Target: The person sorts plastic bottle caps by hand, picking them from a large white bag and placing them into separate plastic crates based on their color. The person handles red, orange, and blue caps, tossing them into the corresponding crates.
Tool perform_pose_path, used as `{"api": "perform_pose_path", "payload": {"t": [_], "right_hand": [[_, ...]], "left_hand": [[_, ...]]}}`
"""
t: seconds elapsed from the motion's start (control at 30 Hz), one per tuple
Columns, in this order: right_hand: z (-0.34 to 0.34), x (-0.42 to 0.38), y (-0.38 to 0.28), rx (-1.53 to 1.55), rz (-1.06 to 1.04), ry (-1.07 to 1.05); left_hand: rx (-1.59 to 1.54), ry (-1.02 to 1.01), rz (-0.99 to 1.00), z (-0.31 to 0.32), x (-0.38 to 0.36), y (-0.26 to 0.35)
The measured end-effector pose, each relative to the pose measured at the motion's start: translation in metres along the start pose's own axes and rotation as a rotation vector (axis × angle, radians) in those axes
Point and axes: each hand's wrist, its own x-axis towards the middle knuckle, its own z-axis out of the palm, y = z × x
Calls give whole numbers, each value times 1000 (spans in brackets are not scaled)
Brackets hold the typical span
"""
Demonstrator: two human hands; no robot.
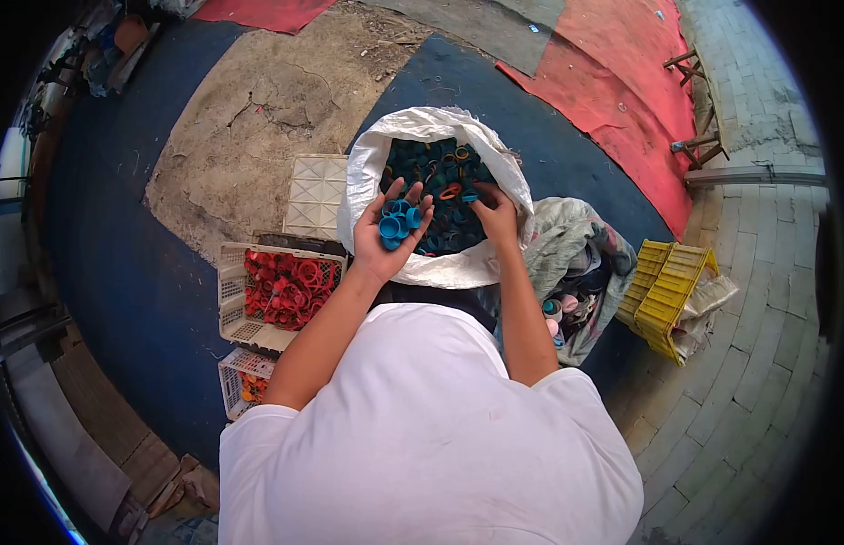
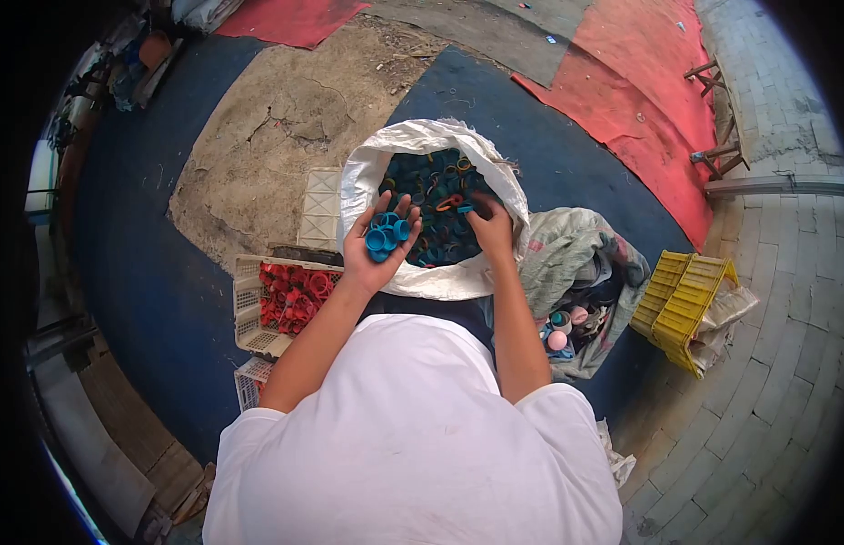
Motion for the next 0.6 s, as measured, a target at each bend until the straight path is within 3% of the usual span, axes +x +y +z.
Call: {"api": "perform_pose_path", "payload": {"t": [0.07,0.27,0.47,0.6], "right_hand": [[-4,-12,-33,138,88,-44],[4,-33,-80,241,42,-32],[38,-59,-131,128,-266,21],[46,-72,-162,-166,-467,-44]], "left_hand": [[2,6,13,-1,2,0],[15,25,42,-7,18,-2],[34,-27,1,3,20,-11],[75,-71,-10,4,20,-14]]}}
